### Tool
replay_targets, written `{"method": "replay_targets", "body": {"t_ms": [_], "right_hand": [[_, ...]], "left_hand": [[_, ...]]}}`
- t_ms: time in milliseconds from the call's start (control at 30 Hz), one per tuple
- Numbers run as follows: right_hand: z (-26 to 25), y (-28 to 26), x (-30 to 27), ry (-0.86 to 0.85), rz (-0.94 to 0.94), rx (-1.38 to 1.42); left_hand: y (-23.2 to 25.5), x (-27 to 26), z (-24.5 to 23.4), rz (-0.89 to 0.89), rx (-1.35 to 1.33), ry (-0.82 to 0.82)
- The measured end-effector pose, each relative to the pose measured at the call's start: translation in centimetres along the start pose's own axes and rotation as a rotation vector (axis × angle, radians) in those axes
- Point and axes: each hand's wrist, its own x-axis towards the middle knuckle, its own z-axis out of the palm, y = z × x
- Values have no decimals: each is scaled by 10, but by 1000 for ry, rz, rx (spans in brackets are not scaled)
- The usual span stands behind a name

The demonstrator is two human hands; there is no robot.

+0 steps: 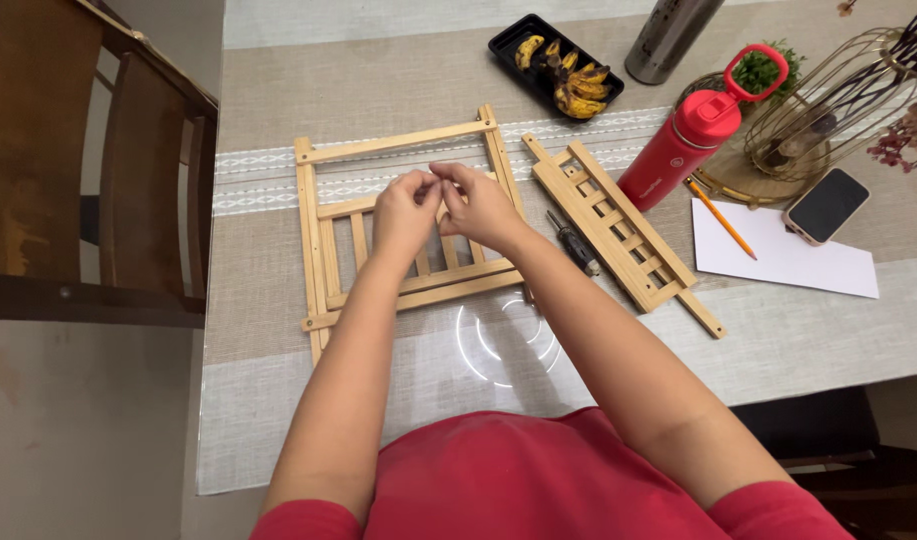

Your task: The person assembles a small wooden rack on a table. They align the frame and slats, then use a screwdriver to tighten screws at the joints, securing the structure.

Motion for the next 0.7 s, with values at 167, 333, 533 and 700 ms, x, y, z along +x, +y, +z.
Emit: {"method": "replay_targets", "body": {"t_ms": [167,333,533,700], "right_hand": [[3,18,-18,-72,191,152],[1,51,-63,25,-26,-150],[3,88,-127,100,-63,-362],[-16,109,-150,266,-2,-356]], "left_hand": [[-16,-17,12,177,123,83],[-34,-53,28,57,422,-108],[-41,-89,50,15,580,-236],[-38,-88,48,-7,581,-249]]}}
